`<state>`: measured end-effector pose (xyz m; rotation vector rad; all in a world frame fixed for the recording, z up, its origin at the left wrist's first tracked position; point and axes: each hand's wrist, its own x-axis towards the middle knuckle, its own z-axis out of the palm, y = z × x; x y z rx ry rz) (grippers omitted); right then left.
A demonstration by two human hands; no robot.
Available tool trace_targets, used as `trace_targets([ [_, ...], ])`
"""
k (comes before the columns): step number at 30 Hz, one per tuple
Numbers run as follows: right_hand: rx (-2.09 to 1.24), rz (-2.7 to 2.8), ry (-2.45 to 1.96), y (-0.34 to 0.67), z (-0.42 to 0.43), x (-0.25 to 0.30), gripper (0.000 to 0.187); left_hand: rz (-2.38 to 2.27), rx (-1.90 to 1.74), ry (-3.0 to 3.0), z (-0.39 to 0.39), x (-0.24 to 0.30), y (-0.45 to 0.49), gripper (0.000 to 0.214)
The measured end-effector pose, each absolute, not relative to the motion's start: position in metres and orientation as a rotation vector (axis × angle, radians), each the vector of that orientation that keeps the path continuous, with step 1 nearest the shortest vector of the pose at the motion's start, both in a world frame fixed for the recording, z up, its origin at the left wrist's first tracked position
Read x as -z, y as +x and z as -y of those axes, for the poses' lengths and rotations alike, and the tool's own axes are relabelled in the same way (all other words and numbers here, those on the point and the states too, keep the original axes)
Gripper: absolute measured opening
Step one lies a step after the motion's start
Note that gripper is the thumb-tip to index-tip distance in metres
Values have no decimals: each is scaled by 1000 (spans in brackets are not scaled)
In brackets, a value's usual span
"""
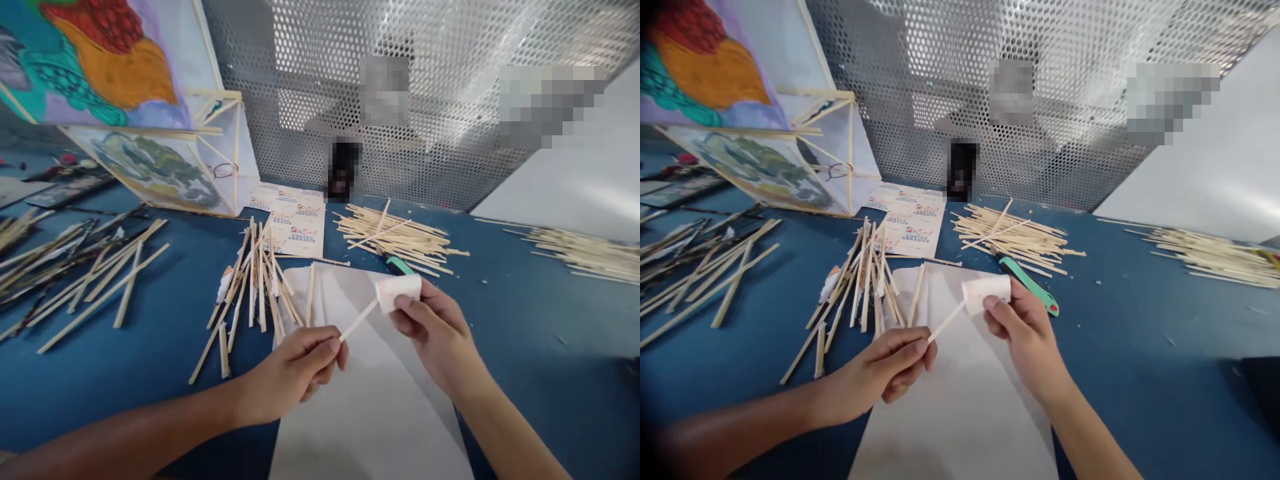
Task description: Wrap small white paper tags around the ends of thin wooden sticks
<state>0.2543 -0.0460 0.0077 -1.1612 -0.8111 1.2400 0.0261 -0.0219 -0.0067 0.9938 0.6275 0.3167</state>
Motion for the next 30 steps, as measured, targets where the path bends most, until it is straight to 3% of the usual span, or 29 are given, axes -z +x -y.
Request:
trace_targets([
  [6, -1223, 1071, -1318, 269, 50, -13, 22, -584, -260, 921, 24, 3, 25, 40],
  [10, -1518, 1416, -1407, 265, 54, -16, 29, -613, -233, 970, 25, 0, 24, 42],
  [13, -1650, 1107, -1225, 236, 57, -6, 34, -652, -325, 926, 26, 1, 25, 40],
  [21, -1140, 950, -1431, 222, 56, 7, 61, -584, -336, 781, 31, 0, 27, 39],
  [26, -1326, 987, -1328, 233, 52, 13, 59, -548, -312, 679, 33, 1, 29, 42],
  [30, -1211, 959, -1357, 225, 51, 16, 63, -562, -327, 608, 30, 0, 28, 42],
])
